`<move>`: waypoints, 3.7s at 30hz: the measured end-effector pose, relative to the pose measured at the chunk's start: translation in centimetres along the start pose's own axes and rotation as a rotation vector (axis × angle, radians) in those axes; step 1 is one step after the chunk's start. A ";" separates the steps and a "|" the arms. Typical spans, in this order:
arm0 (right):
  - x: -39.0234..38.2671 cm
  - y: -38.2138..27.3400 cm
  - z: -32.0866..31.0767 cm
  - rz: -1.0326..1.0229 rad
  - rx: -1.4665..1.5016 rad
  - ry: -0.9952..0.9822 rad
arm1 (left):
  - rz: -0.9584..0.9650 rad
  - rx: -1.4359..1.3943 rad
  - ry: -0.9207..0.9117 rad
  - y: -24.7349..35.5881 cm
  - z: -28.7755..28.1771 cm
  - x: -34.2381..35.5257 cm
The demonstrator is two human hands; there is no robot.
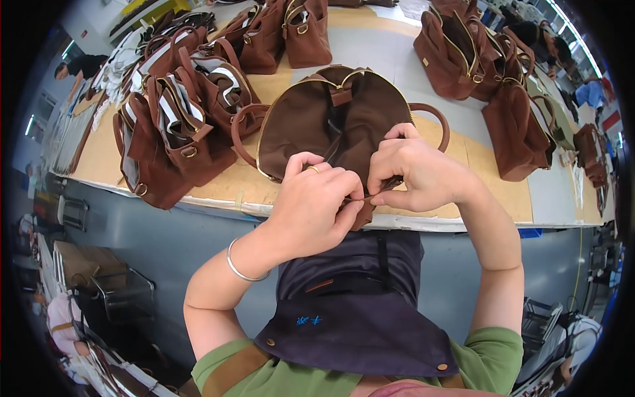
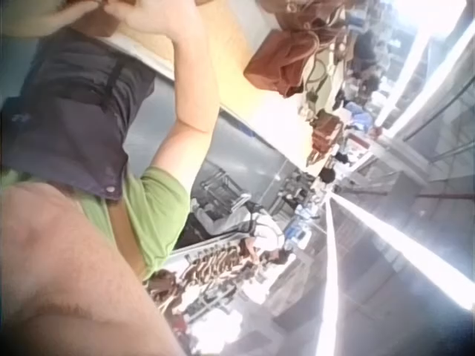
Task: Inspecting the interior, zipper, and seams of a brown leather bag to ensure quality during manufacturing.
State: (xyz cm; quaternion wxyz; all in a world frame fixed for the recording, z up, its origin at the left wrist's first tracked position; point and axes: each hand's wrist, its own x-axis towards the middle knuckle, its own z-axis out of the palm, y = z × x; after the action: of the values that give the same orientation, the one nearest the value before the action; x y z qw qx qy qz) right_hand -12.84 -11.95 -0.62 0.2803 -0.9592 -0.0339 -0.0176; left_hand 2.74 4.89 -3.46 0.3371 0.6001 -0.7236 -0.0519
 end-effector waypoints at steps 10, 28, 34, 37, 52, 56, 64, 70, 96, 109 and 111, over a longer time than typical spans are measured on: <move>-0.4 -0.5 0.1 0.104 -0.041 -0.070 | -0.046 0.228 -0.116 0.1 -3.4 -0.8; -1.6 -4.3 0.7 0.085 -0.435 0.307 | -0.022 0.363 -0.115 0.9 -4.6 -1.6; -3.5 -9.2 4.8 0.199 -0.009 0.340 | -0.015 0.461 -0.074 3.1 -2.4 -3.5; -2.7 -5.8 6.3 0.233 -0.089 0.456 | -0.090 0.320 -0.105 1.6 -1.9 -3.1; -1.7 -1.8 0.9 0.301 0.392 0.194 | -0.067 -0.169 -0.121 -1.0 -3.2 0.1; -1.8 -2.1 0.9 0.327 0.449 0.174 | -0.050 -0.196 -0.109 -1.2 -2.5 0.4; -2.3 -2.6 2.3 0.230 0.353 0.295 | -0.077 -0.264 -0.105 -0.7 -1.7 0.4; -2.2 -1.8 2.1 0.289 0.454 0.242 | -0.077 -0.224 -0.115 -0.6 -1.2 0.5; -2.7 -1.2 3.3 0.353 0.556 0.294 | -0.043 0.141 0.180 -0.4 -0.4 -2.0; -3.8 -0.9 3.4 0.166 0.354 0.715 | -0.074 -0.042 0.379 -0.8 2.4 -2.8; -5.1 2.0 2.0 0.268 0.131 1.069 | -0.100 0.087 0.485 -1.3 2.1 -3.8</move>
State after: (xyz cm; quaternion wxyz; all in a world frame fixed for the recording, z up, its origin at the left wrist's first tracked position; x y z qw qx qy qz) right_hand -17.73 -12.87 -3.66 0.3173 -0.7933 0.2346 -0.4637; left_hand 2.84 7.23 -7.31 0.4720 0.6441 -0.5922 0.1081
